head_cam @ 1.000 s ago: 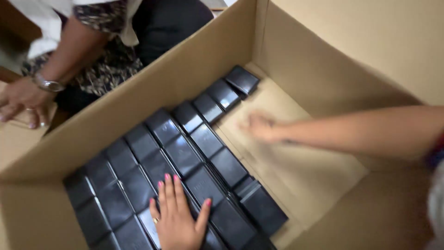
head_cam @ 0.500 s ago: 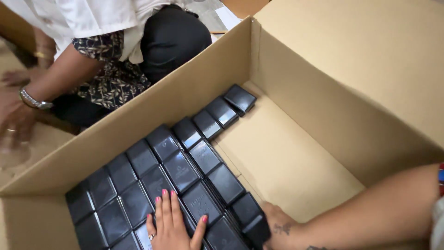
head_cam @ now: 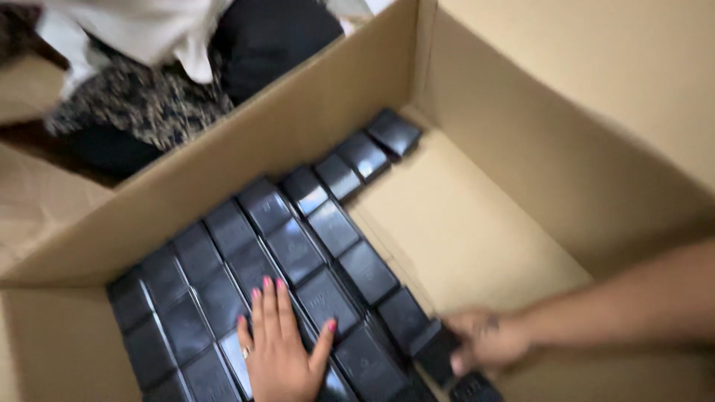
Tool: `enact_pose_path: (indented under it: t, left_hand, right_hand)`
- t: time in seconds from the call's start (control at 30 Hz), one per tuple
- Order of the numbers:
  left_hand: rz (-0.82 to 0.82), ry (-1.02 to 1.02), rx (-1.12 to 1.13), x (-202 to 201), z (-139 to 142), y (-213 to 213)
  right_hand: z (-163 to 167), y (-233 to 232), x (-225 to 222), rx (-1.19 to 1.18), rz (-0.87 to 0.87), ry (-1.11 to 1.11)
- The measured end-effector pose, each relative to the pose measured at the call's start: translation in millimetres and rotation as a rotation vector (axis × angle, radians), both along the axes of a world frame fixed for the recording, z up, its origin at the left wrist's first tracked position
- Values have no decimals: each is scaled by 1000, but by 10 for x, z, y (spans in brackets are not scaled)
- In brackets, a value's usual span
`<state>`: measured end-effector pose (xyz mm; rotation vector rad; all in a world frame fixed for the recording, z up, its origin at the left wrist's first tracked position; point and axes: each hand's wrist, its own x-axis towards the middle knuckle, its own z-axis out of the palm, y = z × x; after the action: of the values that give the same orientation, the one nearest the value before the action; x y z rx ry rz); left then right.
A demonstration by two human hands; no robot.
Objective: The person arranges small black rectangular containers into neat rows inside a large cardboard box. They pick up containers from a loose pile and place them in a grid pattern, occasionally adjusting alignment. A second person is visible nearby but does not assist with the stacking.
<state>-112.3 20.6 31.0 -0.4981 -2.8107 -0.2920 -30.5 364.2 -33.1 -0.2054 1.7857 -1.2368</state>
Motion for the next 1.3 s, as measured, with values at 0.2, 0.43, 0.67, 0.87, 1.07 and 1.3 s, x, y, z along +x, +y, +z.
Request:
enact_pose_path:
  t: [0.2,0.43,0.67,0.87,1.07,1.3]
  left_hand:
    - [37,-133,-49,44,39,3]
    - [44,-176,-67,46,33,6]
    - [45,-195,-79,57,16,0]
    - [51,-197,-95,46,26,-2]
    - [49,-202,-90,48,7,-26]
    - [63,-208,-115,56,52,10]
  right_hand:
    - [401,369,-300,144,253,0]
    - [490,404,-264,-163,376,366]
    - [281,409,-75,57,505,588]
    - [392,457,-73,-5,334,263]
    - [444,162,97,-243,276,449]
    - [217,-311,391,210,-125,-88]
